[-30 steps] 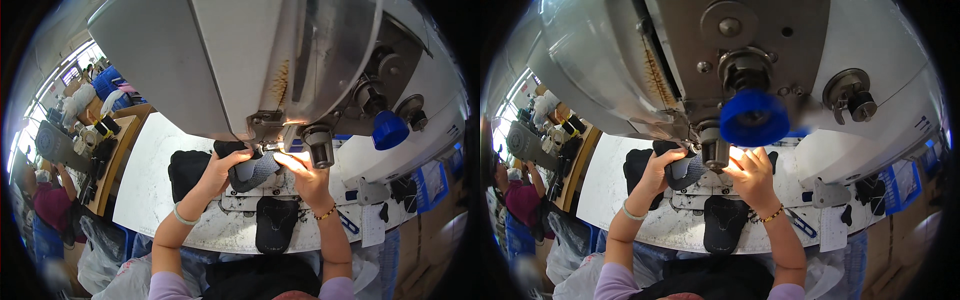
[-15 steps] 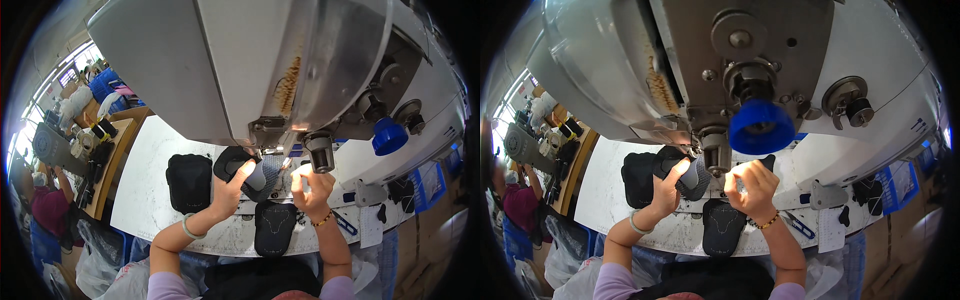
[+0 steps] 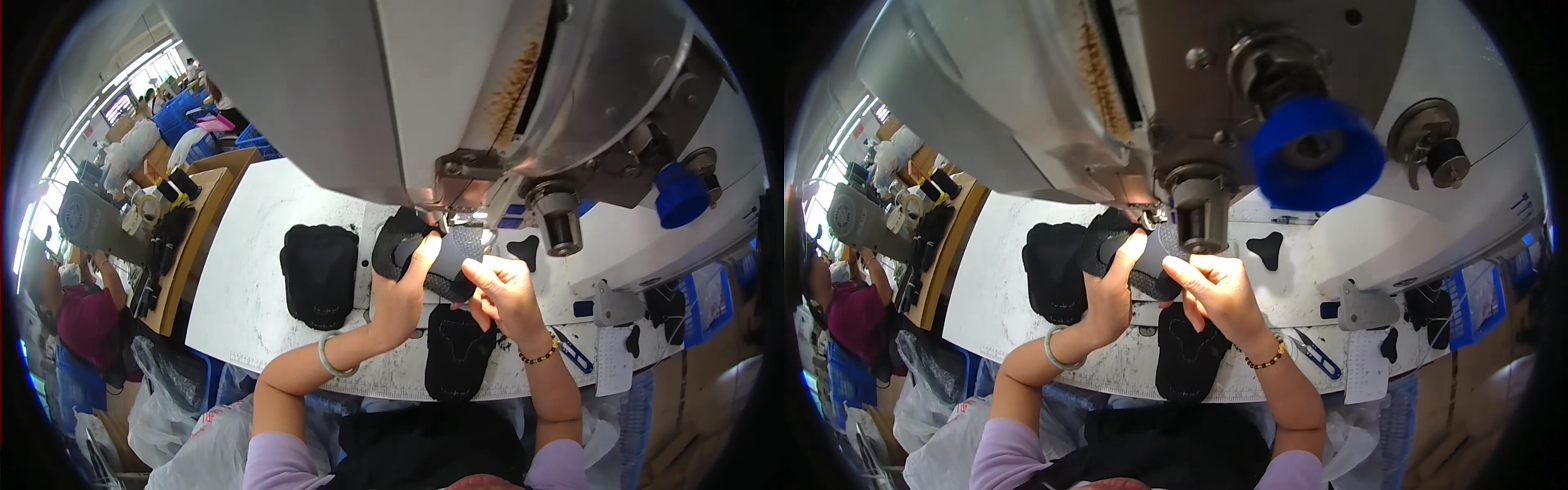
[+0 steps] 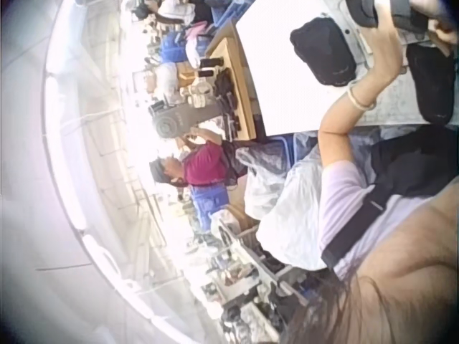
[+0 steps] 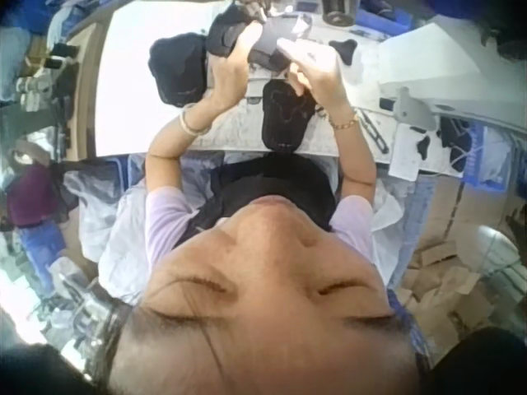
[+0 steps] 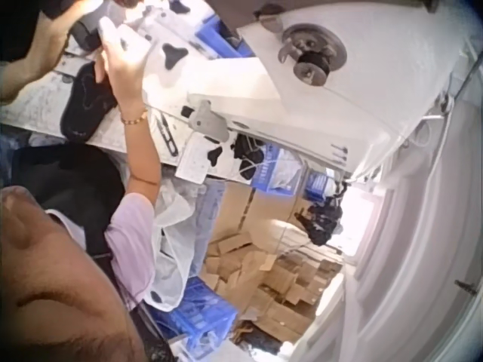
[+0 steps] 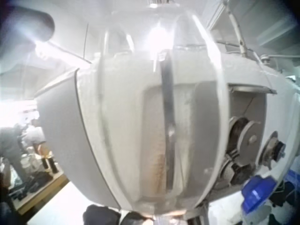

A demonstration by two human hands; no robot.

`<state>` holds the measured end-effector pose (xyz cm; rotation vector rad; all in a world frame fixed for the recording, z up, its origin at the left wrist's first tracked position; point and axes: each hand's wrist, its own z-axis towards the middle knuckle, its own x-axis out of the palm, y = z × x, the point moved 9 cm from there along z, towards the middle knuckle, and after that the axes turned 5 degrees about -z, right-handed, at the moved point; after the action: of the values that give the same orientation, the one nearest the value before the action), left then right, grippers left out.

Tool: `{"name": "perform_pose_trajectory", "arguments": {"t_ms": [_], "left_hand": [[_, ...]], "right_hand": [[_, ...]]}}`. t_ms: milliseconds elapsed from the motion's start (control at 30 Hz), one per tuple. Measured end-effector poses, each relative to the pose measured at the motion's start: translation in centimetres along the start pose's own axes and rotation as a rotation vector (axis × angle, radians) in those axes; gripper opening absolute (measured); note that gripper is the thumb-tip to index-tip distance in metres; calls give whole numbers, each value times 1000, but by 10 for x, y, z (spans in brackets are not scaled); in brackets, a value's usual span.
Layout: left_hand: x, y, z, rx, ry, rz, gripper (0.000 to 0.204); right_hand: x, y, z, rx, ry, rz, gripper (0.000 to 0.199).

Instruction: The person operates an industrial sewing machine to stitch black fabric pieces, likely shoe components. They guide the material under the needle, align edges, and periodically trim excess thread with scissors. The process involves repetitive handling of individual items, turning them over, and feeding them through the machine.

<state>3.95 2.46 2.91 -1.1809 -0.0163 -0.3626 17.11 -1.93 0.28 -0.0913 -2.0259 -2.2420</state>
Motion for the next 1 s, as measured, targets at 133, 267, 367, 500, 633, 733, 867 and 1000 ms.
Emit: {"name": "perform_pose_trajectory", "arguments": {"t_ms": [133, 267, 367, 500, 633, 733, 867, 1000], "left_hand": [[-23, -11, -4, 186, 13, 307, 14], [-67, -14, -7, 437, -91, 215, 15], [-39, -57, -37, 1036, -67, 808, 18], [3, -52, -57, 1293, 180, 1170, 19], [21, -53, -38, 1186, 339, 1130, 35], [20, -46, -23, 996, 454, 962, 51], [14, -44, -11, 838, 447, 809, 65], [13, -42, -10, 820, 454, 783, 70]], "right_hand": [[0, 5, 2, -20, -52, -32, 26], [1, 8, 1, -58, -76, -61, 23], [0, 10, 0, -78, -92, -72, 23], [-1, 14, 0, -87, -133, -181, 24], [2, 17, -1, -90, -125, -179, 27], [0, 9, -1, -82, -95, -128, 28], [2, 5, -3, -32, -62, -91, 29], [3, 2, -4, 4, -62, 20, 28]]}}
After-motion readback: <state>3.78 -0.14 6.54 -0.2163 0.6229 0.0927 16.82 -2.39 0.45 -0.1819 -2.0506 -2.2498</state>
